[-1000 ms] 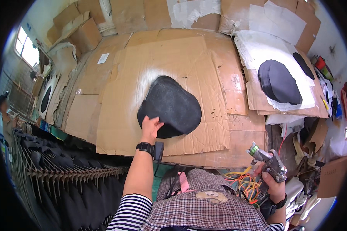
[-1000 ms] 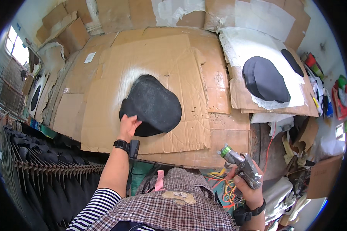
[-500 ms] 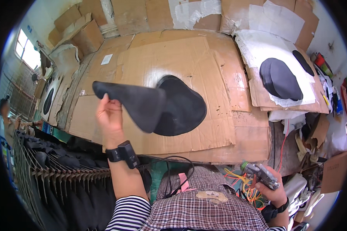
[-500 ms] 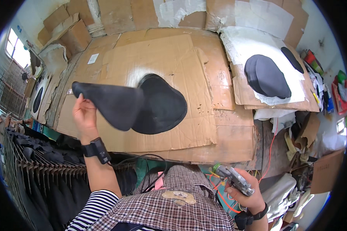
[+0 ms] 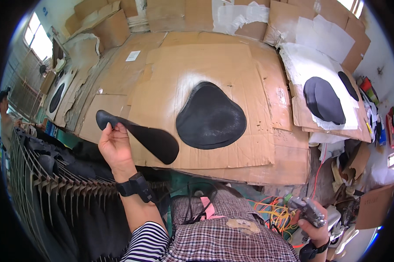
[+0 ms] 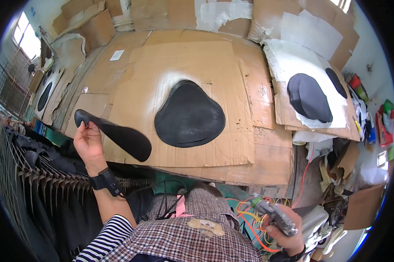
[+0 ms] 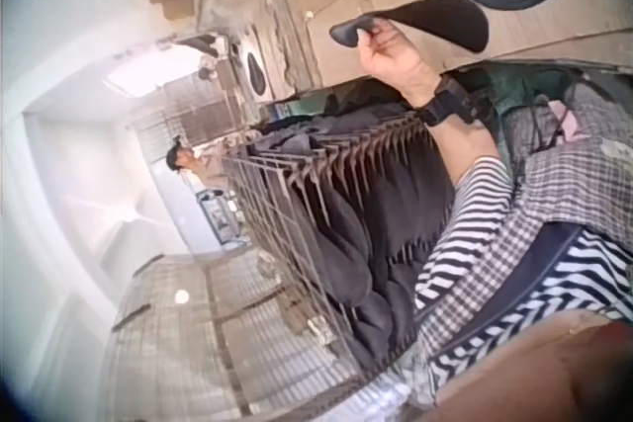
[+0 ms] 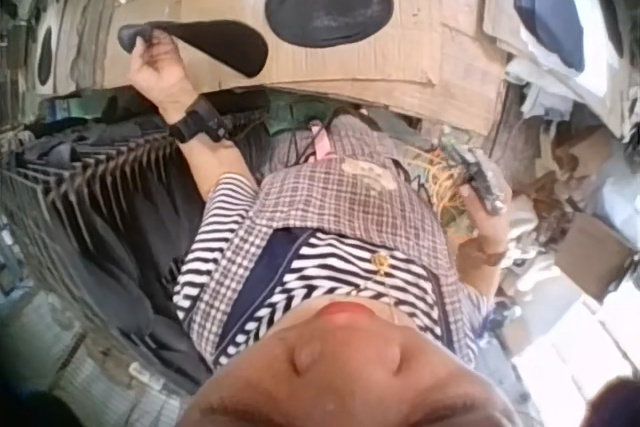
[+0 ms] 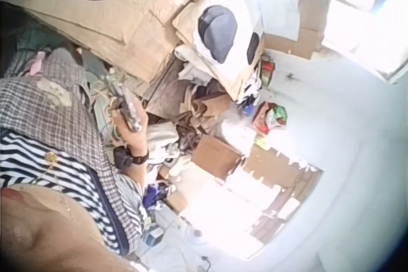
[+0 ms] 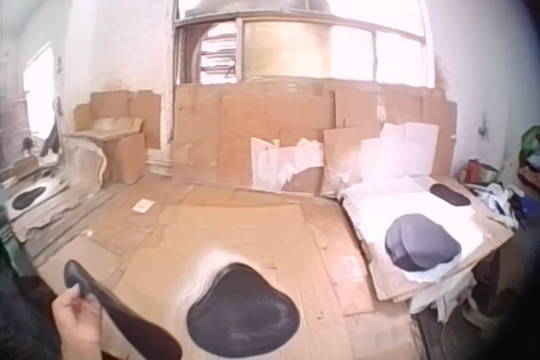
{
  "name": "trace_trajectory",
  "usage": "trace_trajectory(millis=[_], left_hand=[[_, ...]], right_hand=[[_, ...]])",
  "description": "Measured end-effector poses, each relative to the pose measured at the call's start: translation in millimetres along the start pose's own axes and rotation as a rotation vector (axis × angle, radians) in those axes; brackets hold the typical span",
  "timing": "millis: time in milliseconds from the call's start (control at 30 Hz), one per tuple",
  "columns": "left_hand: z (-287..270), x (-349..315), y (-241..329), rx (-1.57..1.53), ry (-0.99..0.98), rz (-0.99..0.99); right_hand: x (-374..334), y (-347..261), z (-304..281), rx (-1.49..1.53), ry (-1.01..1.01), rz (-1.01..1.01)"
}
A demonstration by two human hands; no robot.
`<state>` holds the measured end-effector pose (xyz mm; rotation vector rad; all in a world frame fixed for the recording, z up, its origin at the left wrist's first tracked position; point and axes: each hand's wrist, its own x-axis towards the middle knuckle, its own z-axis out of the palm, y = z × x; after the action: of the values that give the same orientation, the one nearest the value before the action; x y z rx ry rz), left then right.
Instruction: The person picks up black shoe insoles from a cardboard surface and places them onto a metal drying rack. They then pick up black shoe uppers and attach them to the insoles, stacking the assembled pairs on the rack. The process is repeated for multiple units.
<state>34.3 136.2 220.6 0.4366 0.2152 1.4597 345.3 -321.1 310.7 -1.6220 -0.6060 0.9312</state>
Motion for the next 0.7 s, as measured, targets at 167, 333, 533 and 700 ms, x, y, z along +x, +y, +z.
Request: trace_trajectory(millis=[167, 333, 533, 700], left_hand=[[4.0, -9.0, -0.8, 0.000, 0.081, 0.013], [3.3, -12.7, 2.5, 0.004, 0.086, 0.009], [-11.7, -9.1, 8.1, 0.010, 0.041, 0.004], [-12.8, -6.6, 9.5, 0.044, 0.126, 0.016]], right_hand=[[21.4, -5.8, 35.3, 0.016, -0.036, -0.070], [22.3, -8.0, 46.0, -0.010, 0.220, -0.112], [-5.5, -11.4, 33.4, -0.142, 0.359, -0.026], [-11.3, -15.3, 33.6, -0.151, 0.090, -0.030]])
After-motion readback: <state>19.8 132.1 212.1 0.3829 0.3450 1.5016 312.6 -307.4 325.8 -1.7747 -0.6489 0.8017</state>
